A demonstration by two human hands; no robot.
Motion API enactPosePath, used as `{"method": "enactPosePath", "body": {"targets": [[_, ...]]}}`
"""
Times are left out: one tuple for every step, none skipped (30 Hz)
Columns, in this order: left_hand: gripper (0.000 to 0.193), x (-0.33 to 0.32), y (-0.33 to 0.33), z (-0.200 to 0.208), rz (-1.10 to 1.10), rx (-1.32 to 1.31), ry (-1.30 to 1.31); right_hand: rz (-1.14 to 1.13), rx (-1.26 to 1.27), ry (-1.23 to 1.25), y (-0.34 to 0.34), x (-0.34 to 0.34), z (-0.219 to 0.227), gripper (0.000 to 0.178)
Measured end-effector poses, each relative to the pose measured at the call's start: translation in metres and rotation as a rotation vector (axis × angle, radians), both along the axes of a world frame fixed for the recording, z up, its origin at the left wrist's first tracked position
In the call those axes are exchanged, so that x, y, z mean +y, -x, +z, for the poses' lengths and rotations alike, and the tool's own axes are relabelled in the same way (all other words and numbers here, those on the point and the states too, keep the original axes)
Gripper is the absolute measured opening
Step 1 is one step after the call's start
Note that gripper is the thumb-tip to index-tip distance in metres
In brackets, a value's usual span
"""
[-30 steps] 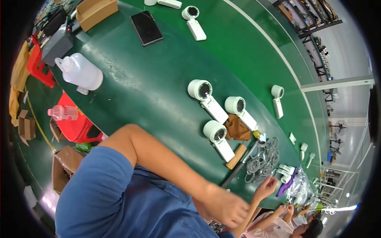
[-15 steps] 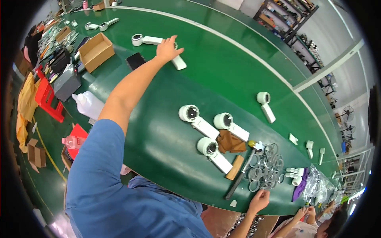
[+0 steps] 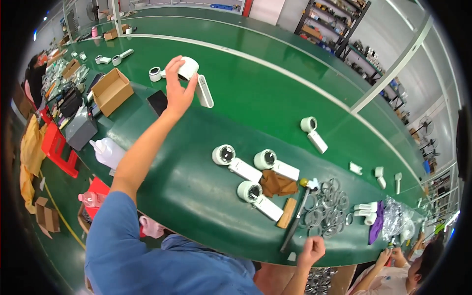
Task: Manually assembling white plastic housing units with internal circular components using hands and a small hammer.
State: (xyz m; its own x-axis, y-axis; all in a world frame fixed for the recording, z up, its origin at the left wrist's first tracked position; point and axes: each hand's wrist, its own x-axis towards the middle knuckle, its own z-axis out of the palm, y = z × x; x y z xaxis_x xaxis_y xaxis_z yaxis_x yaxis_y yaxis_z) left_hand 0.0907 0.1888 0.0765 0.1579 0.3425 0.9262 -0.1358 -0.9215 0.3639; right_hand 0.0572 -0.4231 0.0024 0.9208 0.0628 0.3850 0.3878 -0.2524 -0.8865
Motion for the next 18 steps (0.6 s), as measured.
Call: {"method": "enactPosePath", "body": {"targets": [[0.057,-0.021,0.016,0.013,-0.165,-0.115,0.043,0.177,-0.099,0.147,0.003,0.038,0.019,0.009],[0.058,-0.05,0.004,0.013,-0.395,-0.237,0.138,0.22,-0.172,0.199,0.011,0.071,0.039,0.008],[0.06,-0.079,0.023,0.028,-0.424,-0.249,0.109,0.287,-0.179,0.223,0.011,0.099,0.041,0.012],[0.062,-0.106,0.041,0.038,-0.454,-0.262,0.084,0.284,-0.395,0.276,0.012,0.134,0.052,0.031],[0.062,-0.125,0.056,0.043,-0.443,-0.245,0.084,0.368,-0.409,0.223,0.013,0.174,0.068,0.055],[0.066,-0.144,0.071,0.044,-0.495,-0.285,0.052,0.472,-0.398,0.138,0.015,0.201,0.076,0.072],[0.071,-0.156,0.082,0.044,-0.548,-0.33,0.02,0.489,-0.431,0.084,0.018,0.227,0.091,0.076],[0.071,-0.166,0.086,0.041,-0.553,-0.321,0.025,0.494,-0.464,0.031,0.02,0.242,0.101,0.08],[0.073,-0.177,0.09,0.041,-0.572,-0.352,-0.009,0.492,-0.455,0.028,0.023,0.247,0.101,0.08],[0.076,-0.184,0.091,0.04,-0.589,-0.389,-0.045,0.56,-0.466,0.012,0.024,0.251,0.101,0.082],[0.078,-0.188,0.093,0.038,-0.609,-0.426,-0.08,0.625,-0.478,-0.002,0.024,0.254,0.099,0.085],[0.078,-0.189,0.095,0.035,-0.613,-0.423,-0.077,0.688,-0.489,-0.014,0.025,0.255,0.098,0.088],[0.079,-0.19,0.095,0.029,-0.633,-0.427,-0.095,0.68,-0.485,-0.011,0.027,0.252,0.098,0.088],[0.079,-0.189,0.094,0.023,-0.656,-0.431,-0.111,0.678,-0.462,0.04,0.03,0.246,0.097,0.089],[0.08,-0.19,0.093,0.018,-0.685,-0.433,-0.122,0.671,-0.434,0.094,0.033,0.237,0.096,0.09],[0.08,-0.188,0.092,0.016,-0.705,-0.429,-0.108,0.661,-0.404,0.148,0.034,0.231,0.094,0.091],[0.078,-0.184,0.092,0.014,-0.689,-0.33,-0.156,0.637,-0.385,0.155,0.034,0.225,0.092,0.091],[0.077,-0.18,0.092,0.012,-0.673,-0.23,-0.205,0.677,-0.283,0.166,0.033,0.22,0.088,0.084]]}}
